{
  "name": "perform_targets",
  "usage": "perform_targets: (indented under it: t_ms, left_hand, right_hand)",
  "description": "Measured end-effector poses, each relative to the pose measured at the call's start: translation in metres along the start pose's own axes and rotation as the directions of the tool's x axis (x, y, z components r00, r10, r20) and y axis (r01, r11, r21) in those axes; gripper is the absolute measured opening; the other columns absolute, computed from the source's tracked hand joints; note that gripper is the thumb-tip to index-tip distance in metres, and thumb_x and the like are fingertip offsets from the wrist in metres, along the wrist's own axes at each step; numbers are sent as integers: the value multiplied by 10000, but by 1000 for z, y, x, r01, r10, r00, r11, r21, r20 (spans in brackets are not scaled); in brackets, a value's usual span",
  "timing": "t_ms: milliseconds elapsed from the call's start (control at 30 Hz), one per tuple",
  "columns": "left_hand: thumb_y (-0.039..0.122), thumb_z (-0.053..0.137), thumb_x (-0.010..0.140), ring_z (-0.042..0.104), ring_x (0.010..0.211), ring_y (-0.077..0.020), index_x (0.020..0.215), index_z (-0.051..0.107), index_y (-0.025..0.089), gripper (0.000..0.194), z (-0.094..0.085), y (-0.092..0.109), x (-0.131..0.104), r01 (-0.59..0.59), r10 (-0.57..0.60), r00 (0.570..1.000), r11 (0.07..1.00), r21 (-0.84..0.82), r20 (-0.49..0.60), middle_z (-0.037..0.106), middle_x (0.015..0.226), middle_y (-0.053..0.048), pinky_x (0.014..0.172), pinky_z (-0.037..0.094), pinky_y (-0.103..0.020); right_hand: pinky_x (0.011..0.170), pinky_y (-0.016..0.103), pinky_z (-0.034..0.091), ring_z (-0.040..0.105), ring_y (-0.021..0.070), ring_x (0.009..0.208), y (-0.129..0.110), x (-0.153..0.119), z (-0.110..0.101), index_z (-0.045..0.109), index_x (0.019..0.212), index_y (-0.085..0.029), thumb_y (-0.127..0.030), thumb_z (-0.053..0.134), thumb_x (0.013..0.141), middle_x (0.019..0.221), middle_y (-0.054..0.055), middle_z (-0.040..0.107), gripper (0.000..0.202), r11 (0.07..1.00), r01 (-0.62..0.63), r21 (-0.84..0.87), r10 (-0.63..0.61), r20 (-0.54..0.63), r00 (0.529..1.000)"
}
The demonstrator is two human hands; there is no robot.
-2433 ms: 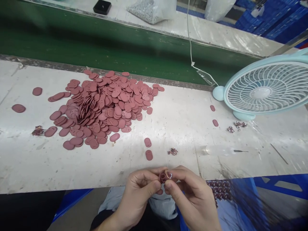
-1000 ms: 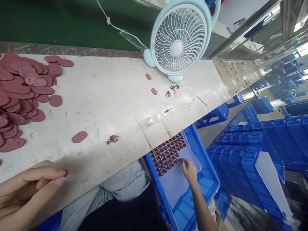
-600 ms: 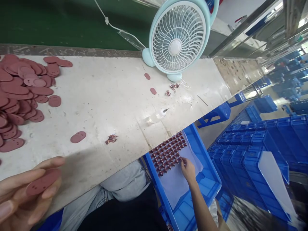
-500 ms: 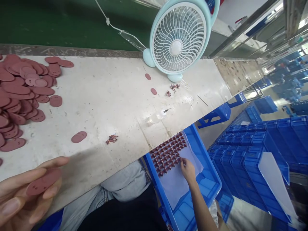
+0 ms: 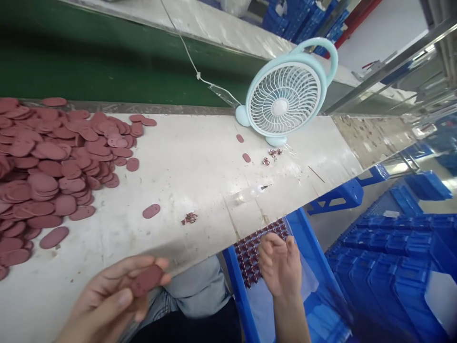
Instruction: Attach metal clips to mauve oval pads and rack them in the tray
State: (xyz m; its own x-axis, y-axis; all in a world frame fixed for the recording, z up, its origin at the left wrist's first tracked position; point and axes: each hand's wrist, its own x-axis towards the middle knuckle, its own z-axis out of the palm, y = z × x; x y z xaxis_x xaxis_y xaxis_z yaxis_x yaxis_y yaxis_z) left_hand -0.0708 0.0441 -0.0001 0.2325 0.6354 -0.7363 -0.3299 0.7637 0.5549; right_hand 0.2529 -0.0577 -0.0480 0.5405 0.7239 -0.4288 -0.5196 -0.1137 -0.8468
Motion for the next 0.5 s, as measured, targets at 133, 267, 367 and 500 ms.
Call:
perform_targets:
  t_ms: [133,267,367,500]
  left_hand:
    - [408,977,573,766,838,-267,909,837,246,399,21,-11,-6,24,-20,992,999,-24,122,832,1029,-101,471,467,-178]
    - [367,957,628,771,885,-259,928,836,246,346,19,-18,-5,67,-45,981,991,-114,189,829,1048,-92,513,484,-180]
    - [340,960,633,778,905,-255,933,838,252,335,17,-23,-1,92,-50,979,975,-204,200,828,1066,-85,572,541,-193]
    - [311,916,712,792,920,-254,952,836,243,261,17,-29,7,92,-13,966,951,-295,258,822,1104,-105,597,572,-191]
  right_hand:
    - [235,70,251,439,43,469,-7,40,81,675,1193,-155,-689,457,998,806,-6,589,609,932,-205,297,105,321,941]
    - [331,29,384,487,28,485,-17,78,120,659,1096,-175,-532,600,1002,727,-60,561,374,823,-313,474,42,498,866]
    - [404,105,495,510,49,466,-19,61,136,668,1024,-186,-506,602,1002,686,-59,570,328,794,-352,495,35,542,840]
    - [354,211,501,571,133,478,-8,-2,137,707,1051,-247,-533,692,917,665,-19,611,316,979,-95,180,7,438,899]
